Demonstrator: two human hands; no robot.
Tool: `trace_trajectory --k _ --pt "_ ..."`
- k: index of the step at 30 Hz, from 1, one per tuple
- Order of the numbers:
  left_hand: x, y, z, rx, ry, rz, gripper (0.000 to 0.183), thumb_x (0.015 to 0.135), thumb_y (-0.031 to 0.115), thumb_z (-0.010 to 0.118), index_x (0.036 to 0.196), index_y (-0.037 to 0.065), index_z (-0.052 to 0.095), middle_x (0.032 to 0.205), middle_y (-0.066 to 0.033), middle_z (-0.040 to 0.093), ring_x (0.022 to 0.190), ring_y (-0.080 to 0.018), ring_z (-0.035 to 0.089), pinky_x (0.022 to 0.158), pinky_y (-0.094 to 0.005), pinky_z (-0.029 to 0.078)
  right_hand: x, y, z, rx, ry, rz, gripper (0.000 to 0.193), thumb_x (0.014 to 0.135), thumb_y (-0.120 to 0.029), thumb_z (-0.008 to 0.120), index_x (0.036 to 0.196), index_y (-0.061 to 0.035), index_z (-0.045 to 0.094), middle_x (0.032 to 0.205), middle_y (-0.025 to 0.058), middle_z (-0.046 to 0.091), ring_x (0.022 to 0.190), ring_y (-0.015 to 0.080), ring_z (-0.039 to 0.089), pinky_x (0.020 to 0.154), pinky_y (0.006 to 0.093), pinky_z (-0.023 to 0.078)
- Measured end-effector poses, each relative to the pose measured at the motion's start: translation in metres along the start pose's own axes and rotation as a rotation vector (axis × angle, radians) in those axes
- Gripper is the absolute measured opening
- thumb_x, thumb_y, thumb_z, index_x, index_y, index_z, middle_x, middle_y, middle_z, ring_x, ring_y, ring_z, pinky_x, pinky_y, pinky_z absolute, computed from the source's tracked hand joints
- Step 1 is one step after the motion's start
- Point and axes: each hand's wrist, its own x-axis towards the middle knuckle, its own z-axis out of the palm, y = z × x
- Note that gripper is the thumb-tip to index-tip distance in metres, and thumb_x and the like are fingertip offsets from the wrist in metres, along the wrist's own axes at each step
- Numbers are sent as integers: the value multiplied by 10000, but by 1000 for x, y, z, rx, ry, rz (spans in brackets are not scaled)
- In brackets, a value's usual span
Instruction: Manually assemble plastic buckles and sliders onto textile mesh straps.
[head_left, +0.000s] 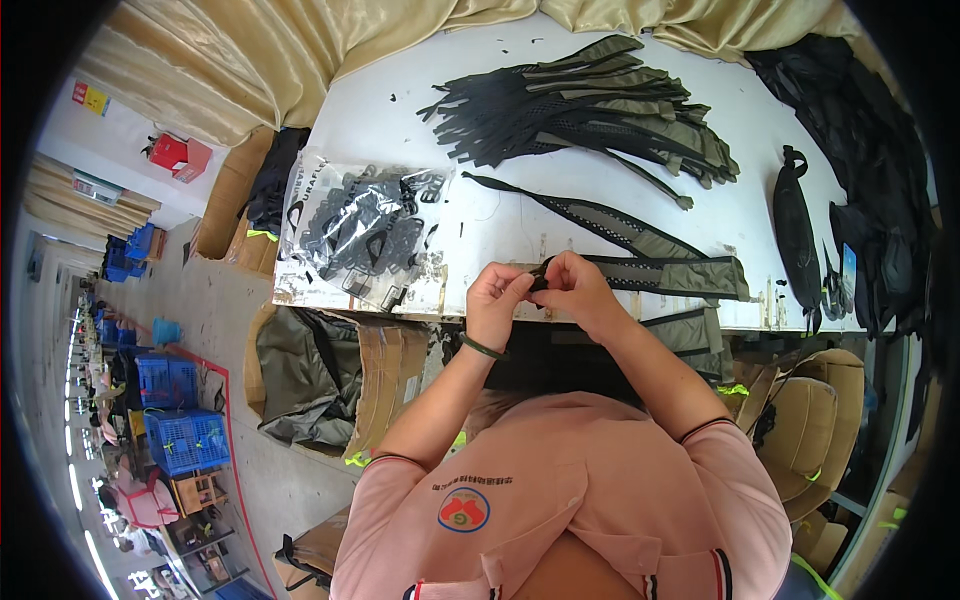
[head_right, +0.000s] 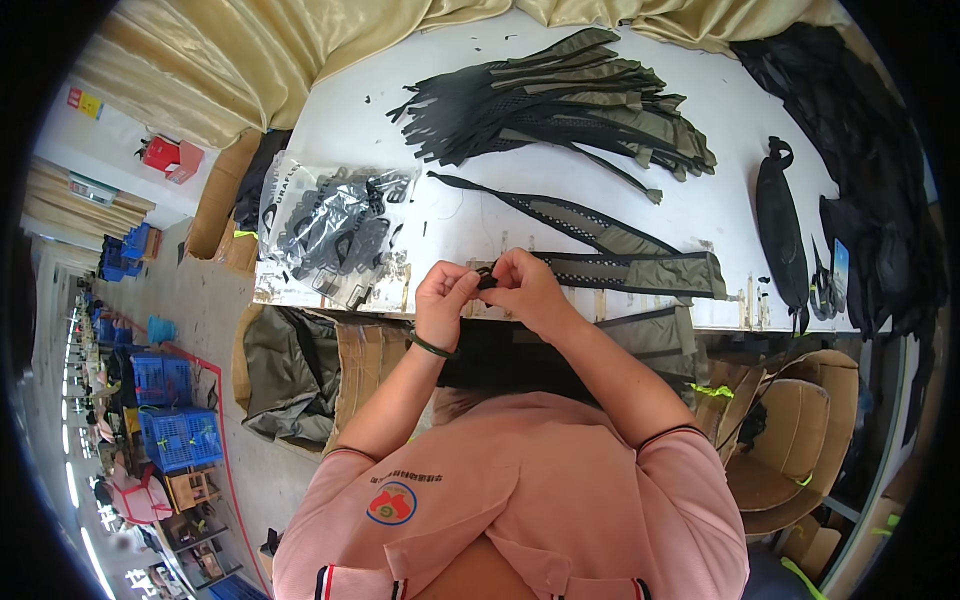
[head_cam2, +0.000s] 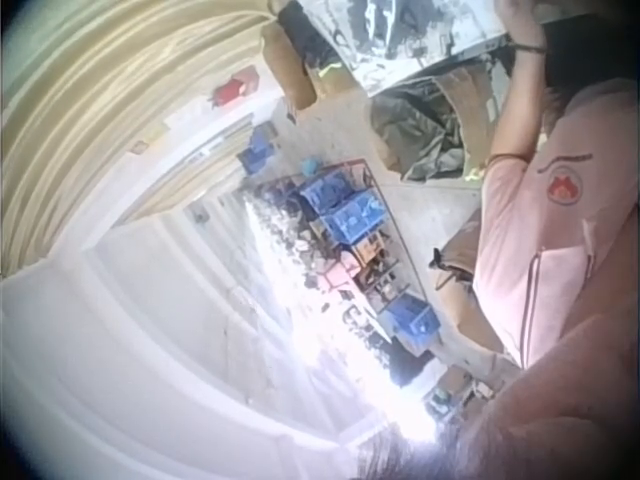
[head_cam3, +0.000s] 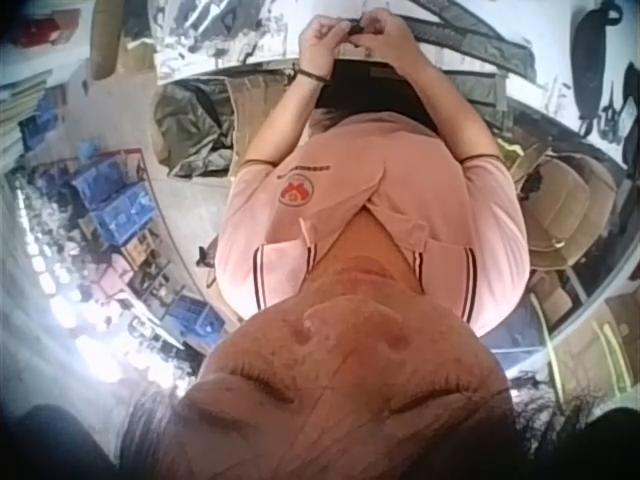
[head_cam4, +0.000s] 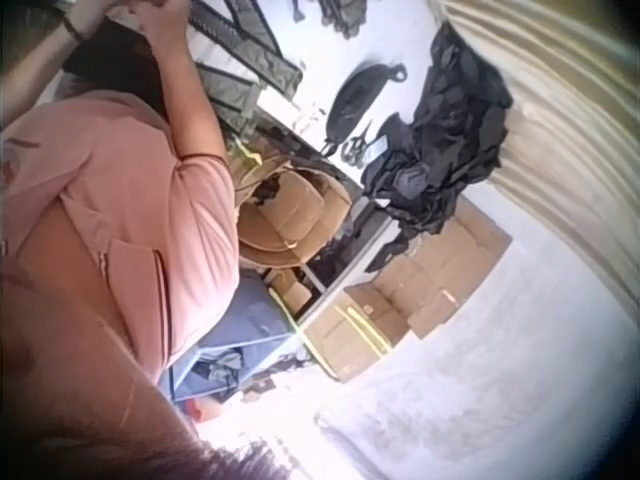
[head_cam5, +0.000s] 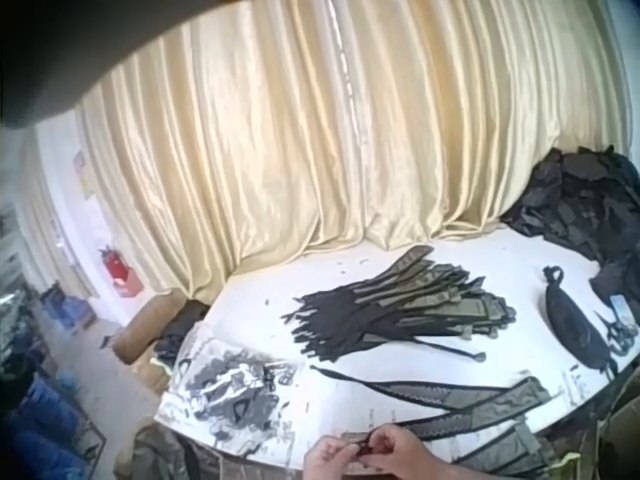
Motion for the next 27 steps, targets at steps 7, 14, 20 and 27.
trace_trajectory --k 7,14,20,27 --pt "-10 6 1 121 -134 84 144 833 -35 607 957 3 543 906 -46 602 802 -104 568 750 -228 468 -1 2 -4 156 24 53 257 693 1 705 814 -56 486 701 1 524 627 75 498 559 204 420" --pt "-9 -4 -4 108 -266 218 351 746 -99 653 1041 38 521 1036 -52 515 932 -129 535 803 -248 452 -13 -13 6 327 -19 117 243 793 -62 670 938 -14 480 752 34 564 666 103 560 610 214 473" --pt "-4 15 -4 369 -290 276 252 717 -120 647 901 48 608 982 -62 519 867 -146 542 718 -248 466 -5 -18 -11 -36 -106 7 212 861 -173 608 992 -8 577 774 20 586 663 83 546 597 219 456" --pt "-15 11 -4 413 -431 135 214 756 -70 647 921 40 569 898 -34 525 756 -137 547 646 -241 460 -3 -19 -18 -297 -131 -81 109 847 -125 609 872 -22 585 764 1 569 643 51 507 557 189 409"
